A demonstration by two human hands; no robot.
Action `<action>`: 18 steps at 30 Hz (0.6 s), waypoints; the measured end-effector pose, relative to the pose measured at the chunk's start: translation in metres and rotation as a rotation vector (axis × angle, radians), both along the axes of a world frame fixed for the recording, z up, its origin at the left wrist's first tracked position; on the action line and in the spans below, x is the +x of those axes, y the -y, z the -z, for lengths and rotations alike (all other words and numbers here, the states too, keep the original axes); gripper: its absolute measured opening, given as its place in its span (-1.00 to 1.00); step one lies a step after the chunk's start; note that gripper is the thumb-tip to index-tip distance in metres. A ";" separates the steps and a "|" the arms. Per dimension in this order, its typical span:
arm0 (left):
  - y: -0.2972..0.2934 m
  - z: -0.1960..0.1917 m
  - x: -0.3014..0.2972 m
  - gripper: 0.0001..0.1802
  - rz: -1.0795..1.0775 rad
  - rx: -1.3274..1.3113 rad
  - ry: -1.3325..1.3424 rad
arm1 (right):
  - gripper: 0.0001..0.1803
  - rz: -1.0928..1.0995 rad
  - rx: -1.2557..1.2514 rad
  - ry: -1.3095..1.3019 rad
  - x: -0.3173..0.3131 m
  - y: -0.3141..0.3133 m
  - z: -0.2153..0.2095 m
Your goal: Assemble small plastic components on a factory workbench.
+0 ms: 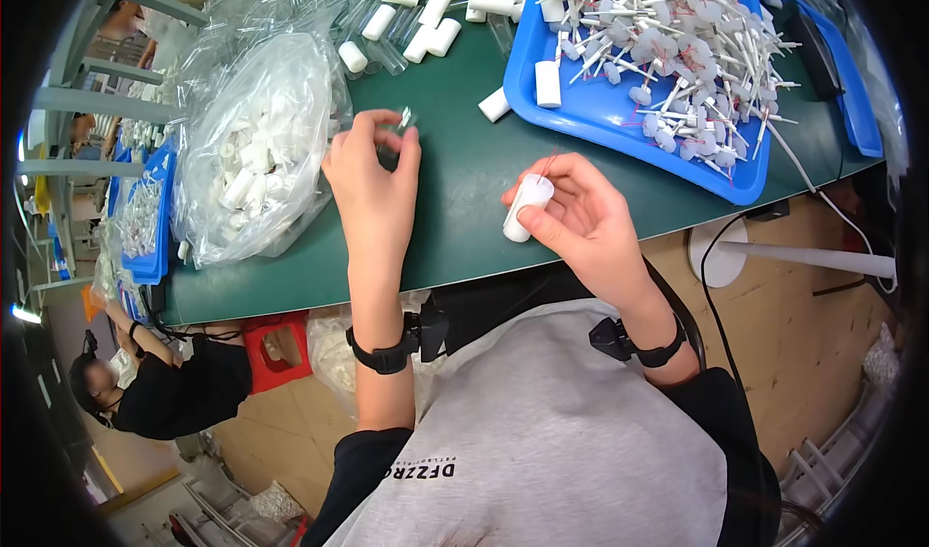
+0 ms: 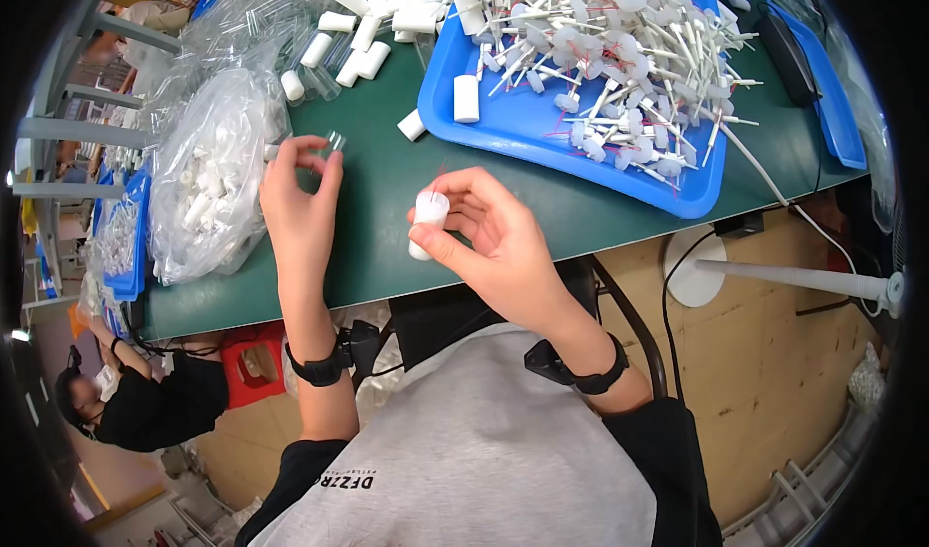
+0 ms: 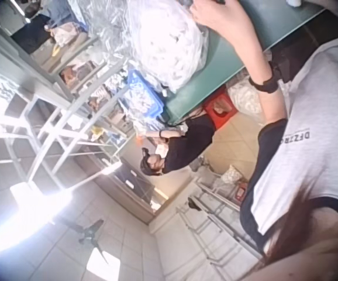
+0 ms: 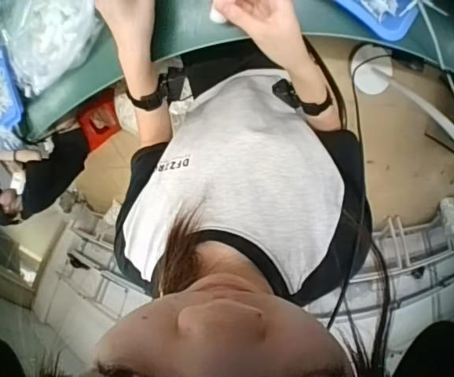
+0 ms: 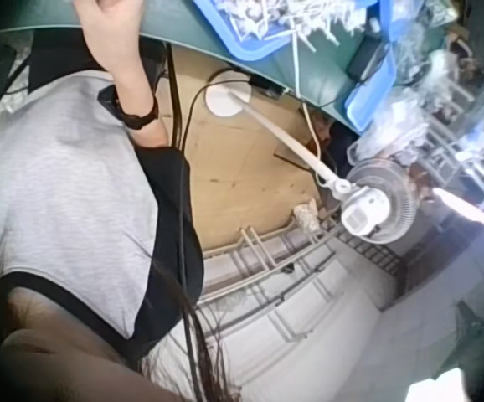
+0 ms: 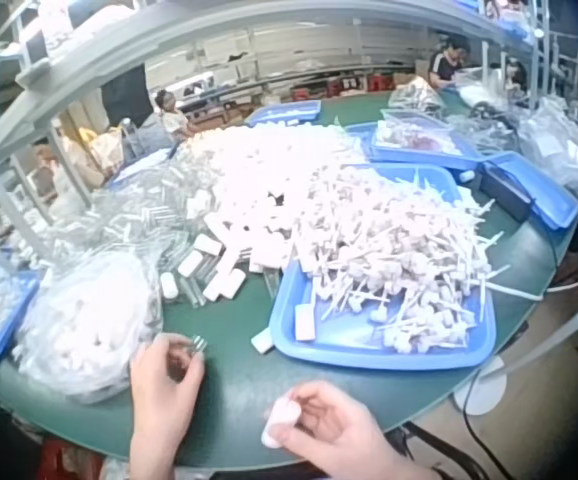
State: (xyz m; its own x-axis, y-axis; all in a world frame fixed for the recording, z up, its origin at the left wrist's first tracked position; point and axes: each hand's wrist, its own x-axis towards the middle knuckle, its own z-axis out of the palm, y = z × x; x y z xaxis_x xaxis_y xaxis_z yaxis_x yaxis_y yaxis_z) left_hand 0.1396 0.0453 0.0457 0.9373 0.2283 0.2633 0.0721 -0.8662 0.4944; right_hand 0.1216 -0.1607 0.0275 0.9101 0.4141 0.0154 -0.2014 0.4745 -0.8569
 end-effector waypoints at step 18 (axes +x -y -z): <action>0.030 -0.015 -0.073 -0.68 0.494 -0.655 -0.216 | -0.61 0.046 0.095 0.212 -0.009 0.008 0.006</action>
